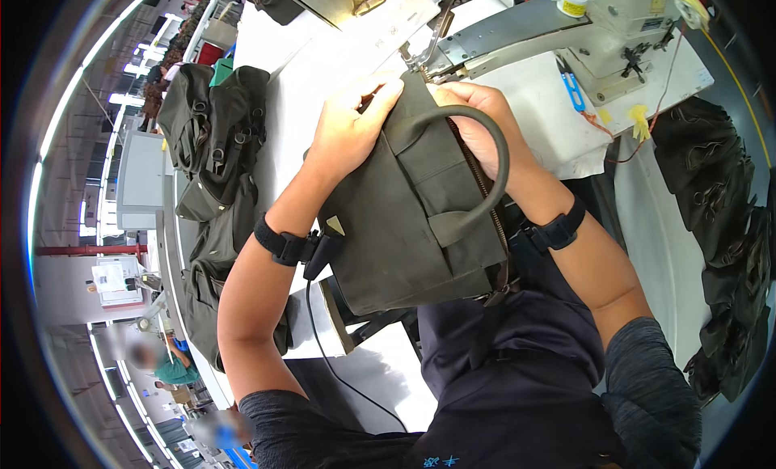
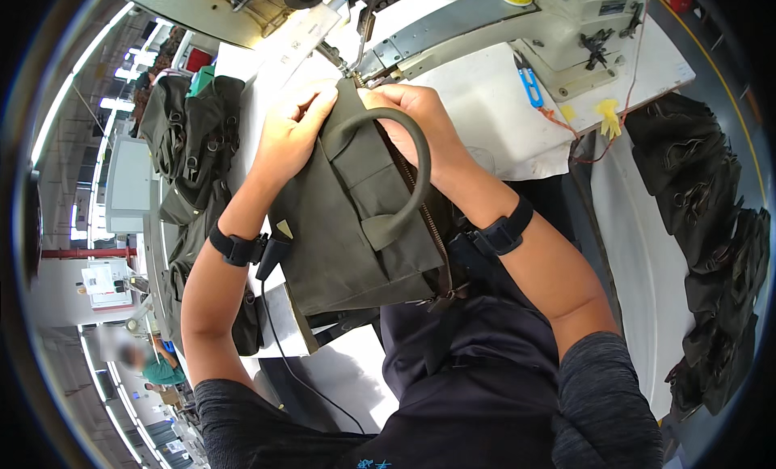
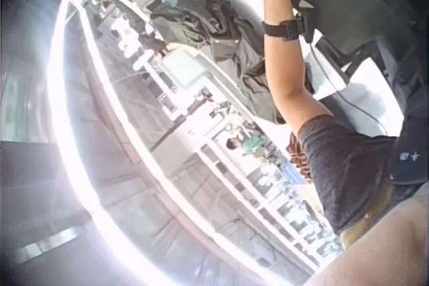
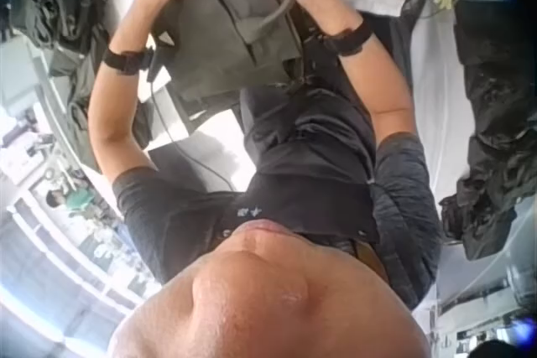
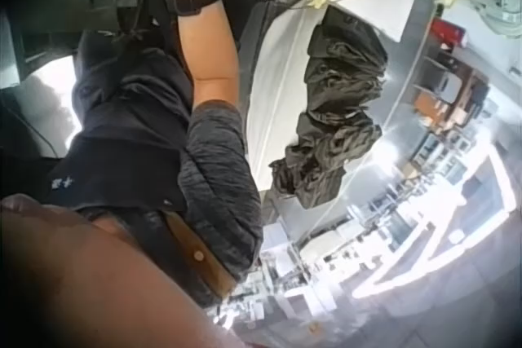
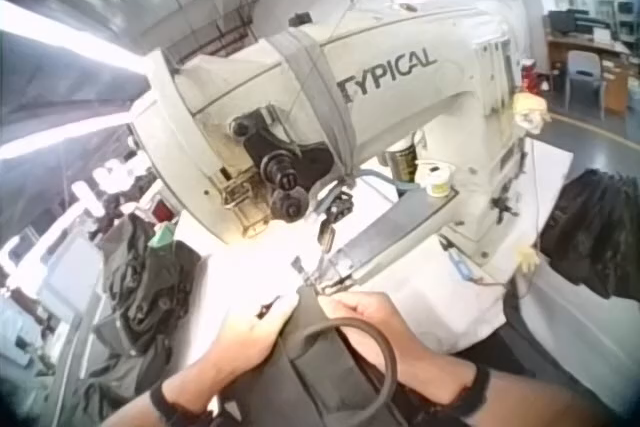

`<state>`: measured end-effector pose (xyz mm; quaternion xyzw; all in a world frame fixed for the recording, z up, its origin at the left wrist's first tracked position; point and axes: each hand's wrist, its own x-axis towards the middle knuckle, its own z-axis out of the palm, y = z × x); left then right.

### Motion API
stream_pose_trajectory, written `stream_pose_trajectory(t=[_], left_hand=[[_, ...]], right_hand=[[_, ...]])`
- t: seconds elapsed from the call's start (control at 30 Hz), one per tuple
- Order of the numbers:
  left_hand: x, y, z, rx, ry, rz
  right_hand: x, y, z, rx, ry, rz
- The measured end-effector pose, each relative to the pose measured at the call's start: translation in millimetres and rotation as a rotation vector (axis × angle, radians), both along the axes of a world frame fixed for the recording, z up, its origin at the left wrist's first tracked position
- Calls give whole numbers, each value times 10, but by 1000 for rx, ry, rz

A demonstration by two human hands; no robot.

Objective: Sewing and assembling fabric bags using an industrial sewing machine and hand tools.

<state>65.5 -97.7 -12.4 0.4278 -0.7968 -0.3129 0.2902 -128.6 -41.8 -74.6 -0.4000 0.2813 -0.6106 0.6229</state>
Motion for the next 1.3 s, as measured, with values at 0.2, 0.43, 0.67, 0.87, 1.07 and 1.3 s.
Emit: stream_pose_trajectory(t=[0.2, 0.43, 0.67, 0.87, 1.07, 1.3], left_hand=[[-82, 46, 124, -96, -78, -42], [-62, -39, 297, -39, -222, -126], [-142, -43, 424, 296, -266, -82], [55, -183, 323, -375, -363, -367], [-121, -10, 360, 204, -145, -31], [-195, 64, 338, 107, -225, 15]], right_hand=[[33, -9, 183, 128, -35, 48], [130, -47, 92, 74, 38, -119], [54, -43, 102, 95, 115, -97], [192, -15, 172, 200, 3, -48], [118, -34, -39, 17, 102, -106], [-27, -50, -103, -99, 83, -5]])
